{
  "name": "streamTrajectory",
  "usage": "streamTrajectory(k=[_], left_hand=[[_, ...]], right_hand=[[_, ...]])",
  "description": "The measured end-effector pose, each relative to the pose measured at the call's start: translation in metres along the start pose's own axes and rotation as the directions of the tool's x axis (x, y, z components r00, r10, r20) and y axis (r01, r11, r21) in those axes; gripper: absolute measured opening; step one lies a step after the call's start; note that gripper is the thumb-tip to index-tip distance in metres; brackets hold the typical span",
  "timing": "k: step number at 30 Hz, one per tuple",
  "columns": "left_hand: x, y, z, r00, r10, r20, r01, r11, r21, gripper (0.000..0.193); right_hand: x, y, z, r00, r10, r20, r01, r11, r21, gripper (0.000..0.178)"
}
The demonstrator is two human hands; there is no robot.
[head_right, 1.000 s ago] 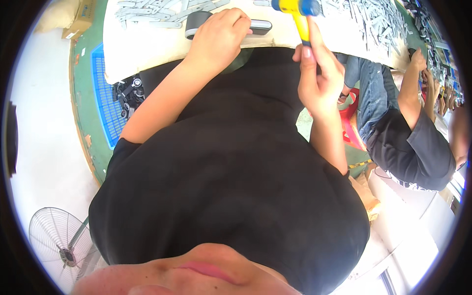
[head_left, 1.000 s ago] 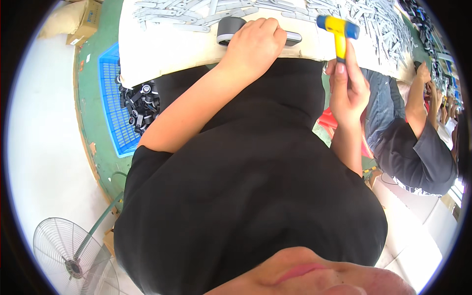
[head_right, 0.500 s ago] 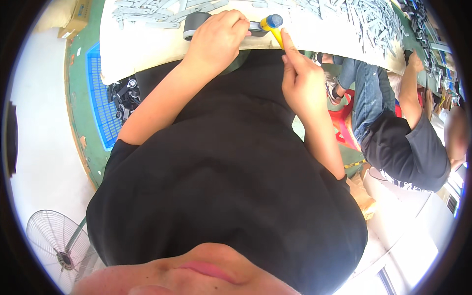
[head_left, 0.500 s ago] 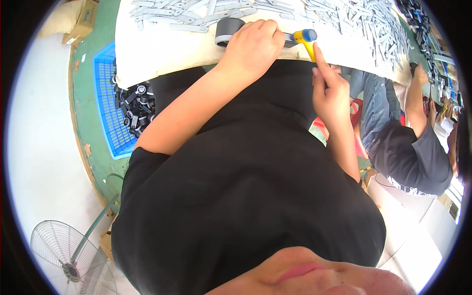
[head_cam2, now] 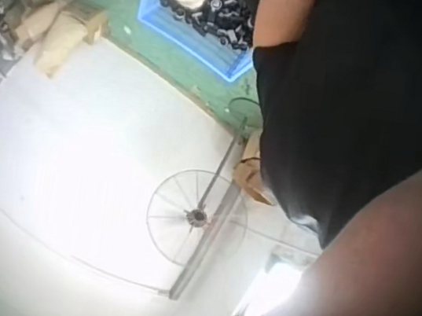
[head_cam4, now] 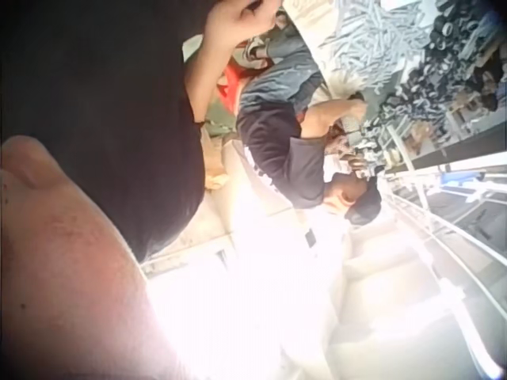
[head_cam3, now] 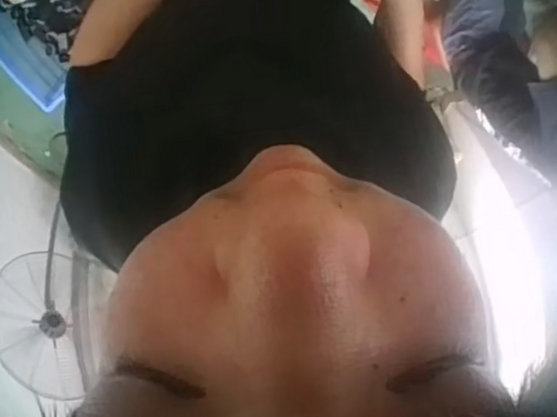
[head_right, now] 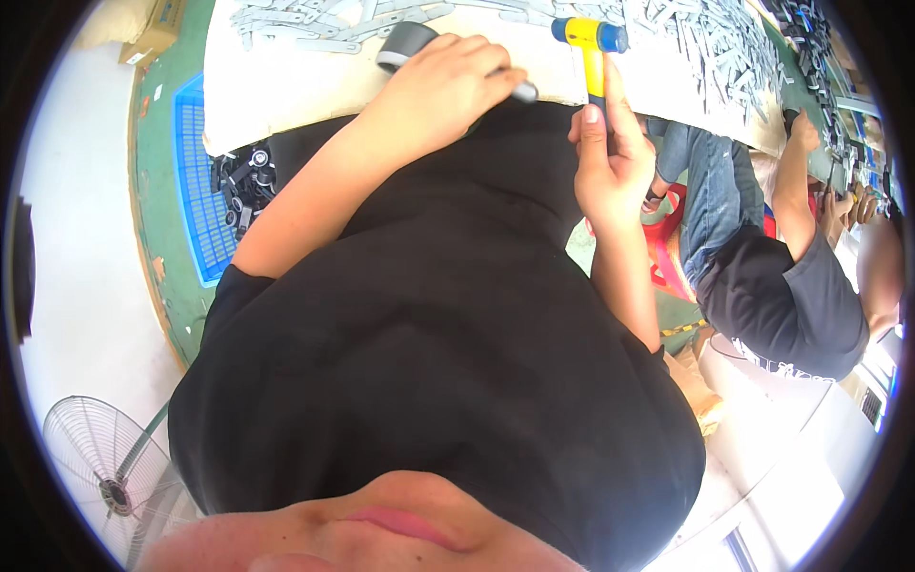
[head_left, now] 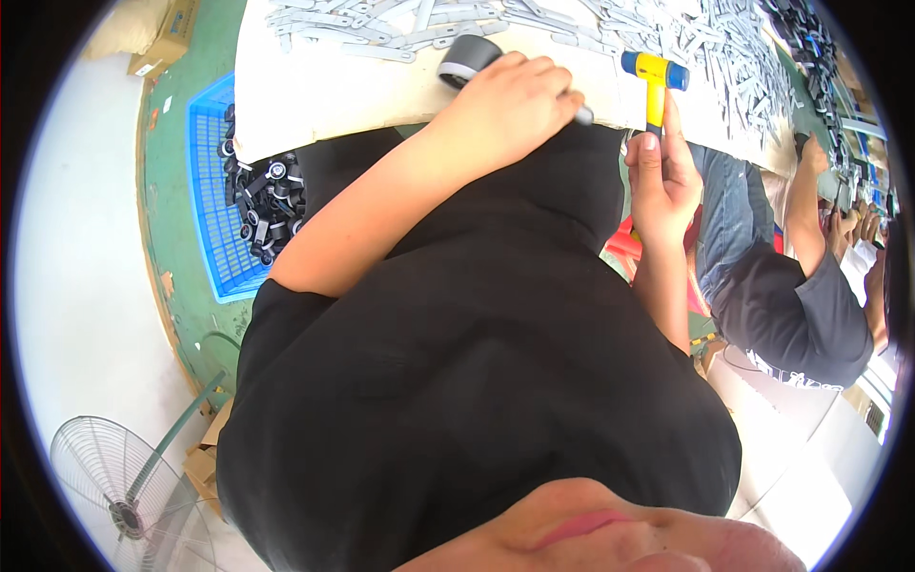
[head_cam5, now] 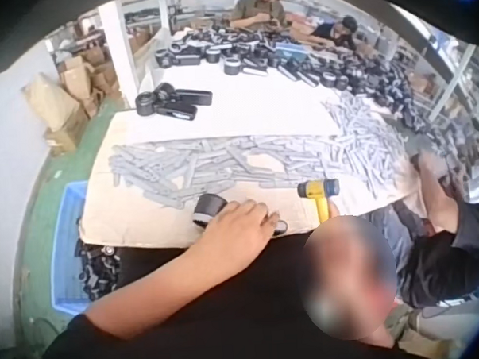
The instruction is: Secure components together by tapping them with a small hammer at an assembly workbench.
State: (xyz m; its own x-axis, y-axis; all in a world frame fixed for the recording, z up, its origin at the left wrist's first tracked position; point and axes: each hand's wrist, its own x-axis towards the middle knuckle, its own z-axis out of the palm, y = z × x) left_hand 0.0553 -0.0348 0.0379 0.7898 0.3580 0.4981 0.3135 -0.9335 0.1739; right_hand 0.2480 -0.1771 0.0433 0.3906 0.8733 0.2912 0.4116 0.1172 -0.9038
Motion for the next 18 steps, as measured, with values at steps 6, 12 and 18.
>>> streamTrajectory(k=[6, 12, 18], left_hand=[[-0.028, -0.009, -0.021, 0.999, 0.049, -0.009, -0.050, 0.968, -0.245, 0.033], [-0.048, -0.028, -0.027, 0.983, -0.184, 0.027, 0.178, 0.889, -0.422, 0.023], [-0.049, -0.034, -0.003, 0.942, -0.307, -0.137, 0.225, 0.878, -0.423, 0.041]], right_hand=[[-0.006, 0.006, 0.006, 0.998, 0.005, 0.069, -0.013, 0.994, 0.109, 0.052], [-0.004, 0.008, 0.018, 0.989, 0.081, 0.120, -0.100, 0.982, 0.162, 0.051], [0.011, -0.009, 0.025, 0.965, -0.108, 0.241, 0.121, 0.992, -0.042, 0.047]])
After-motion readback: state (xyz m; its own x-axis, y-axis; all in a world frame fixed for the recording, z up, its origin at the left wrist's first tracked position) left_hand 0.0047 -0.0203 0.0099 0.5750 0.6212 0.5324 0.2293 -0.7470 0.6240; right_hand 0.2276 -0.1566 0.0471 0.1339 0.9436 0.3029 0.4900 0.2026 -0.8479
